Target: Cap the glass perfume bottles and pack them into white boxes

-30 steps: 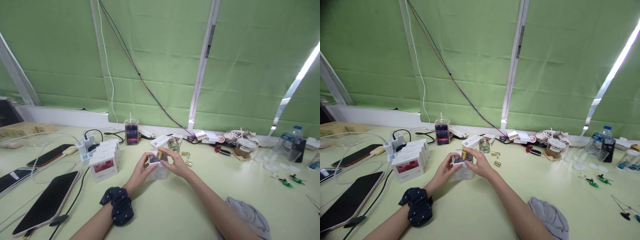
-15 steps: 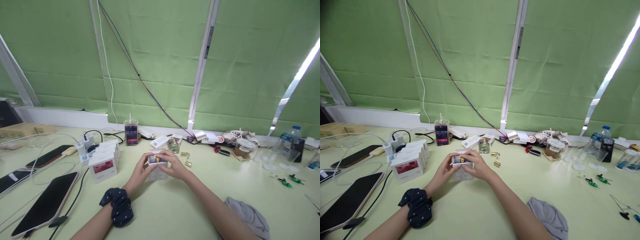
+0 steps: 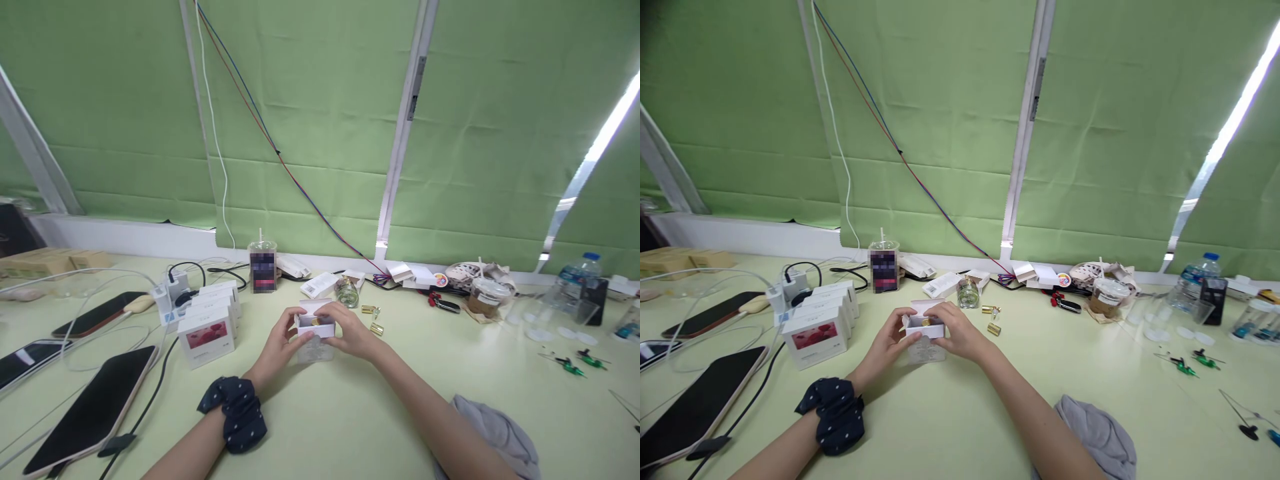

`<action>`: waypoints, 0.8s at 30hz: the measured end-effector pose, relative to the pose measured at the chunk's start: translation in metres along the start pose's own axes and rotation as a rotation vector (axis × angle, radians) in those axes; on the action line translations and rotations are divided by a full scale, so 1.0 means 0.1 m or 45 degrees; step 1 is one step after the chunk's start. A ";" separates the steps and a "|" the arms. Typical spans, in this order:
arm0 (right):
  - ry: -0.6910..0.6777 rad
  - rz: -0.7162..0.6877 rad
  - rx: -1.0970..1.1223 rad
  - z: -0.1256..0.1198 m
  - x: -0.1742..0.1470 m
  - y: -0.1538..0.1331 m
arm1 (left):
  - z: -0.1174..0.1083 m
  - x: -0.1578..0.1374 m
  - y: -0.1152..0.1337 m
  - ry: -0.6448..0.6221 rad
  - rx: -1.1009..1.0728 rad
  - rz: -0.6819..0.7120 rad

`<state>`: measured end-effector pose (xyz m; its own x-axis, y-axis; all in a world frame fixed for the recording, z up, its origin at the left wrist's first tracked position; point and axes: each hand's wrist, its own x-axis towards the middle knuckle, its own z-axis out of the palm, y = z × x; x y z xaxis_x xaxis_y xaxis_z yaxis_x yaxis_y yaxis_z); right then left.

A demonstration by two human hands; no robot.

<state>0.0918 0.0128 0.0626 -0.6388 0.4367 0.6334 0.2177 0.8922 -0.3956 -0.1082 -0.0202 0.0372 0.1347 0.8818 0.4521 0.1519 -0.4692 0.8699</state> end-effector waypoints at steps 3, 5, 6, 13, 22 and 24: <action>0.009 0.023 0.045 -0.06 0.01 -0.03 | -0.01 0.00 0.00 0.005 -0.006 -0.004; 0.038 0.065 0.105 -0.08 0.01 -0.04 | -0.01 -0.01 0.03 0.011 -0.003 0.004; 0.062 0.085 0.142 -0.09 0.02 -0.05 | 0.00 -0.01 0.04 0.018 -0.003 0.007; 0.355 0.178 0.214 -0.01 0.06 -0.04 | 0.04 -0.04 0.07 0.109 0.091 0.049; 0.409 0.176 0.063 0.06 0.04 -0.04 | 0.02 -0.03 0.07 0.042 0.255 0.194; 0.414 0.153 -0.017 0.05 0.05 -0.05 | 0.02 -0.04 0.08 0.045 0.315 0.192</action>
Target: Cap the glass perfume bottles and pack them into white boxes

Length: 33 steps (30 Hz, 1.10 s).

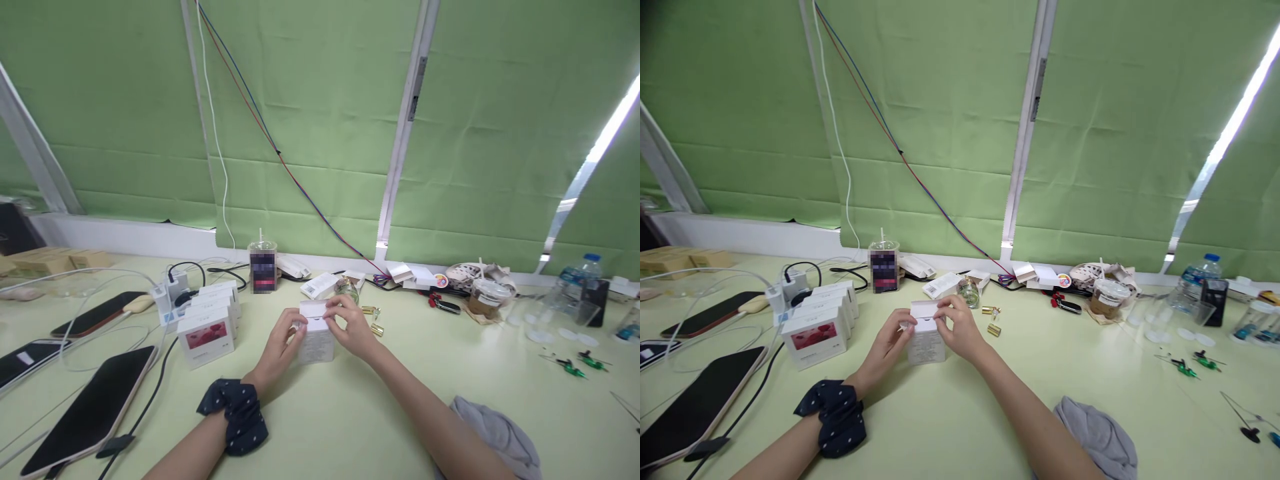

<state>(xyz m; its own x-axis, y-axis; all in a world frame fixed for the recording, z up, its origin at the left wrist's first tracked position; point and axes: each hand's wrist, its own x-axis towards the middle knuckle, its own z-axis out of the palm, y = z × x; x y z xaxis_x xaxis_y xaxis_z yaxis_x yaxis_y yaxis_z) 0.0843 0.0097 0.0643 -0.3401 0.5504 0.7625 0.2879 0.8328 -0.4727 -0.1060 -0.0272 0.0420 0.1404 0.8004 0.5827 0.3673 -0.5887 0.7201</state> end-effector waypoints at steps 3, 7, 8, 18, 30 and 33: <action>0.016 -0.036 -0.081 -0.02 0.01 -0.02 | 0.00 -0.02 -0.01 0.075 0.182 0.031; -0.011 -0.013 -0.035 -0.01 0.01 -0.02 | -0.01 -0.03 -0.03 0.164 0.446 0.116; -0.003 0.004 -0.010 0.00 0.01 -0.01 | -0.01 -0.03 -0.03 0.165 0.484 0.119; 0.055 0.192 0.121 0.02 0.00 0.00 | 0.00 -0.03 -0.06 0.148 0.651 0.270; 0.130 0.382 0.369 0.05 -0.02 0.00 | 0.02 -0.03 -0.06 0.157 0.576 0.392; 0.194 0.473 0.486 0.09 -0.03 0.03 | 0.03 -0.04 -0.05 0.278 0.524 0.312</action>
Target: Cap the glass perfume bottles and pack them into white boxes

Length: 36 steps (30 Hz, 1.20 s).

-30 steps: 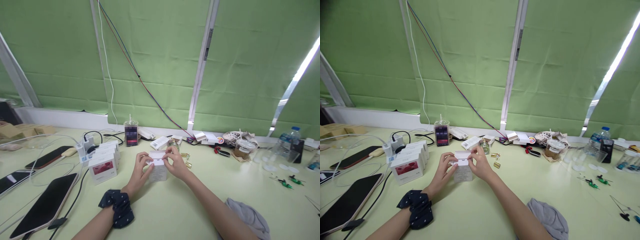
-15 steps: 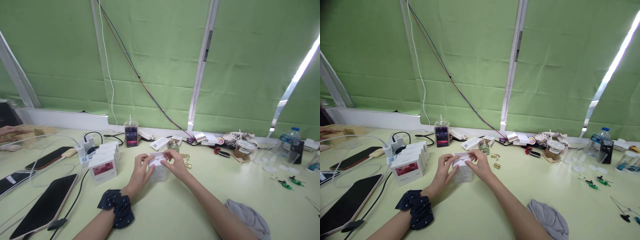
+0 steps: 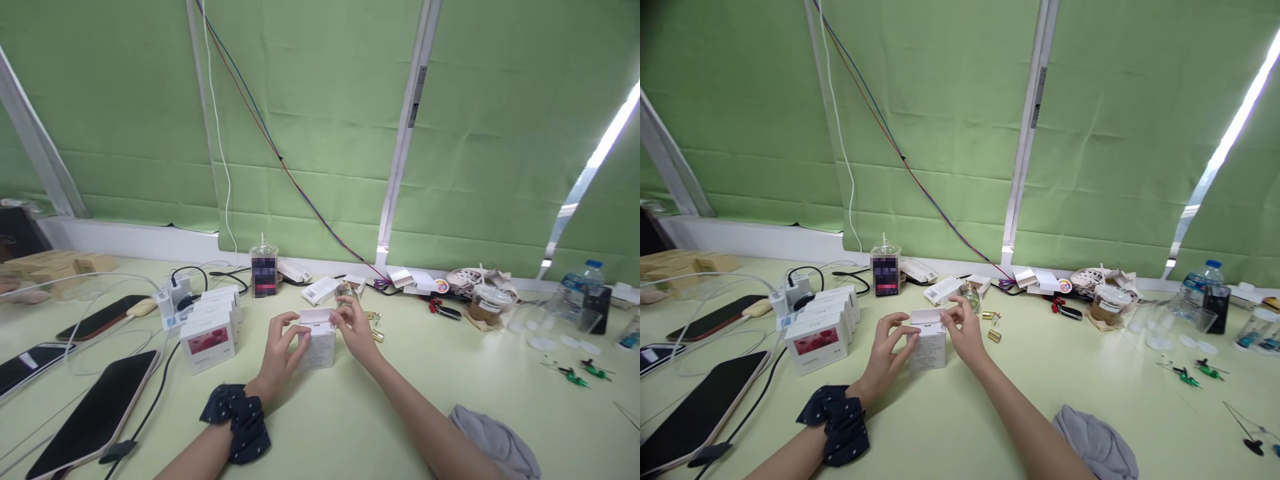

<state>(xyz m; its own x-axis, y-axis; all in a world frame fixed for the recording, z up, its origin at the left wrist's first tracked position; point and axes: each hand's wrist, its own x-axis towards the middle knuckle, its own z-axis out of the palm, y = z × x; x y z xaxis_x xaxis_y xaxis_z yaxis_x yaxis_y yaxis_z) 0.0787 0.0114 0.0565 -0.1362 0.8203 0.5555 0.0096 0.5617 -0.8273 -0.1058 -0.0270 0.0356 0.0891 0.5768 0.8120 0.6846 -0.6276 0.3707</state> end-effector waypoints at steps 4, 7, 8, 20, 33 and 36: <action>0.005 0.081 0.101 0.00 0.01 0.03 | -0.01 0.00 0.02 -0.011 -0.155 -0.167; -0.016 0.077 0.120 -0.03 0.03 0.02 | -0.01 0.00 -0.01 -0.072 -0.276 -0.215; -0.033 0.077 0.134 -0.04 0.03 0.01 | 0.00 -0.01 -0.02 -0.085 -0.318 -0.229; -0.177 0.122 0.222 -0.11 0.05 0.06 | 0.05 -0.02 -0.03 -0.025 -0.757 -0.501; -0.272 0.091 0.210 -0.15 0.05 0.05 | 0.00 -0.01 -0.03 -0.111 -0.514 -0.213; -0.301 0.074 0.207 -0.16 0.05 0.05 | 0.01 -0.01 -0.04 -0.109 -0.478 -0.193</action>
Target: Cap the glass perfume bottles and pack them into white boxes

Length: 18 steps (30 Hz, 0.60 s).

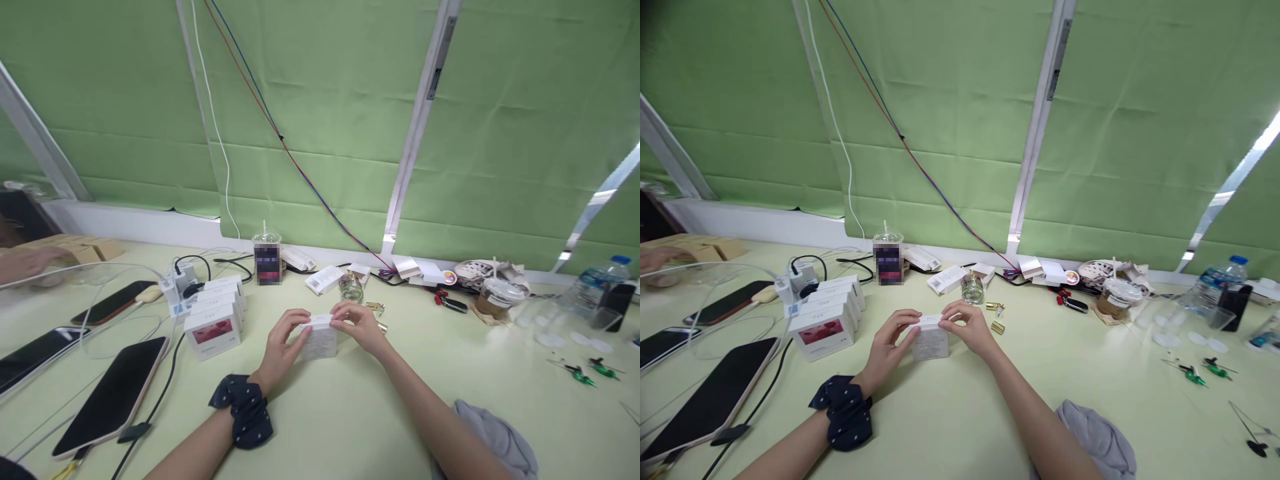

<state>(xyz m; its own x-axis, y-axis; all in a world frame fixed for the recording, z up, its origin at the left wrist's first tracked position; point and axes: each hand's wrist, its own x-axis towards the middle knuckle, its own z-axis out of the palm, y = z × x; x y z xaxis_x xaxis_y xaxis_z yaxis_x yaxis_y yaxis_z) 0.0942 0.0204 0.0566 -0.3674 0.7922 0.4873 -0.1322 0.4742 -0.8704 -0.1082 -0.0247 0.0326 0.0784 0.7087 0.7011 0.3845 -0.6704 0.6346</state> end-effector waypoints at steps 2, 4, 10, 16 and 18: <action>-0.008 -0.001 0.006 0.00 0.00 0.00 | 0.00 0.00 -0.01 0.007 0.016 0.013; -0.021 0.007 0.024 -0.01 0.00 0.01 | 0.00 -0.01 -0.02 0.013 0.054 0.042; -0.112 0.049 0.061 -0.05 -0.01 0.09 | 0.02 -0.01 -0.02 0.027 0.247 0.223; -0.094 0.057 -0.131 -0.09 -0.01 0.10 | 0.04 -0.01 -0.05 0.180 0.589 0.321; -0.074 0.051 -0.165 -0.08 -0.01 0.08 | 0.04 0.00 -0.04 0.194 0.758 0.315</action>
<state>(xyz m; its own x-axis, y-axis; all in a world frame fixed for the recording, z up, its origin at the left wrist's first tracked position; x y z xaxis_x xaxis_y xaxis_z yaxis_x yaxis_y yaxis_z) 0.1012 0.0265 0.0497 -0.4234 0.7896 0.4442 0.0024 0.4913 -0.8710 -0.1064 -0.0214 0.0285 0.1157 0.4809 0.8691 0.8179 -0.5426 0.1914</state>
